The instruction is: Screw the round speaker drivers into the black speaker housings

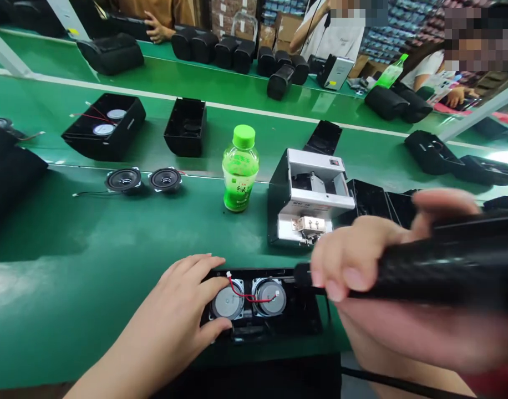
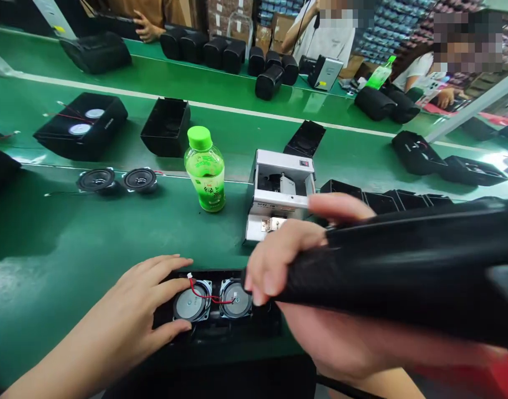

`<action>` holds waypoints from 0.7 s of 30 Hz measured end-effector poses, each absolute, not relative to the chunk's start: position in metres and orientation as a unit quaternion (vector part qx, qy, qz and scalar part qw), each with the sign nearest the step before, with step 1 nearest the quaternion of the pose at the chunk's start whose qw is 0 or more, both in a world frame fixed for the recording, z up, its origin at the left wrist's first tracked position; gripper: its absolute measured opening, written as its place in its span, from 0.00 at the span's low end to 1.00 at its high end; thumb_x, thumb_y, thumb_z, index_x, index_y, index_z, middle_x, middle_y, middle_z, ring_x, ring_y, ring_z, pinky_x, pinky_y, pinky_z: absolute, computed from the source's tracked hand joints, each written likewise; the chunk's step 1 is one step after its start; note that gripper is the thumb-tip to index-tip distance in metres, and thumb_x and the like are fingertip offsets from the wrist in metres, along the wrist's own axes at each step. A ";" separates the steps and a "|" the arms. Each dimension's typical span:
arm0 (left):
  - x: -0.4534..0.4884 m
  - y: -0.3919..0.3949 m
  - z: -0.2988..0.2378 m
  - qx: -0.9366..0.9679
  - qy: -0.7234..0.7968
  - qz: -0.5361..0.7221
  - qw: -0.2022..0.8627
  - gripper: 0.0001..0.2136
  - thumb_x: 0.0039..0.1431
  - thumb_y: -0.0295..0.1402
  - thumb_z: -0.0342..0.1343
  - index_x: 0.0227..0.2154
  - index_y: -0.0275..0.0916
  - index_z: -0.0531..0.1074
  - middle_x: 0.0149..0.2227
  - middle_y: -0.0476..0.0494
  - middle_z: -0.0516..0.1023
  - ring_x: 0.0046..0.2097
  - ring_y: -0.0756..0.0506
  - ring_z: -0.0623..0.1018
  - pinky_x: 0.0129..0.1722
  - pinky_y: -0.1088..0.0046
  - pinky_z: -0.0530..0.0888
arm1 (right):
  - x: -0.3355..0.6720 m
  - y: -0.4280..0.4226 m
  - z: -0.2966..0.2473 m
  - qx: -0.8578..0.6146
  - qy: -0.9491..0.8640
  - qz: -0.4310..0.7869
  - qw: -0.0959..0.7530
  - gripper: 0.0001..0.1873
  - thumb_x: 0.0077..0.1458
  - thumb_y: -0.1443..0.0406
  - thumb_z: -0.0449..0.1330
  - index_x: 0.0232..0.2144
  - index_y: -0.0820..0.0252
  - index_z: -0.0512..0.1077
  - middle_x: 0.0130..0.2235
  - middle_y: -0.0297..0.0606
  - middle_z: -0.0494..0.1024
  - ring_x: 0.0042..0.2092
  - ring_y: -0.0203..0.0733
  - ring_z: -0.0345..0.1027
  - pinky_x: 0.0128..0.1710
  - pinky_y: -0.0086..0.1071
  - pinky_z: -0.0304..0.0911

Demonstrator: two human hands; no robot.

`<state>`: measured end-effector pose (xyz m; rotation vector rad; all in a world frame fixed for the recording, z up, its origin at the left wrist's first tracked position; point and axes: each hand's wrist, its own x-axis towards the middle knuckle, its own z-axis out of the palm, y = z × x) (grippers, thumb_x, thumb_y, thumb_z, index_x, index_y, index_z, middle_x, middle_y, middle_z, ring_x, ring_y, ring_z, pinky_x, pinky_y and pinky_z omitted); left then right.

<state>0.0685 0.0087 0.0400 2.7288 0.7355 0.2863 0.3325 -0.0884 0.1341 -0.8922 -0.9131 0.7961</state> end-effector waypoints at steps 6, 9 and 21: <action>0.076 0.010 0.051 0.944 0.247 0.101 0.196 0.21 0.53 0.33 0.77 0.50 0.43 0.81 0.57 0.41 0.78 0.56 0.33 0.79 0.51 0.46 0.82 | 0.297 -0.054 0.100 -0.334 -0.410 0.431 0.731 0.35 0.61 0.29 0.62 0.51 0.46 0.77 0.27 0.33 0.77 0.23 0.45 0.68 0.24 0.36 0.63; 0.079 0.007 0.056 0.942 0.246 0.103 0.205 0.21 0.53 0.32 0.77 0.50 0.42 0.81 0.56 0.40 0.78 0.55 0.34 0.78 0.49 0.47 0.82 | 0.294 -0.048 0.093 -0.342 -0.413 0.446 0.717 0.34 0.60 0.31 0.65 0.49 0.48 0.76 0.26 0.32 0.77 0.22 0.45 0.68 0.22 0.36 0.61; 0.080 0.006 0.055 0.934 0.256 0.091 0.232 0.19 0.56 0.31 0.74 0.50 0.40 0.81 0.57 0.41 0.77 0.54 0.36 0.76 0.50 0.51 0.80 | 0.290 -0.043 0.081 -0.349 -0.445 0.419 0.710 0.33 0.64 0.34 0.64 0.50 0.52 0.80 0.27 0.34 0.77 0.23 0.44 0.70 0.21 0.36 0.64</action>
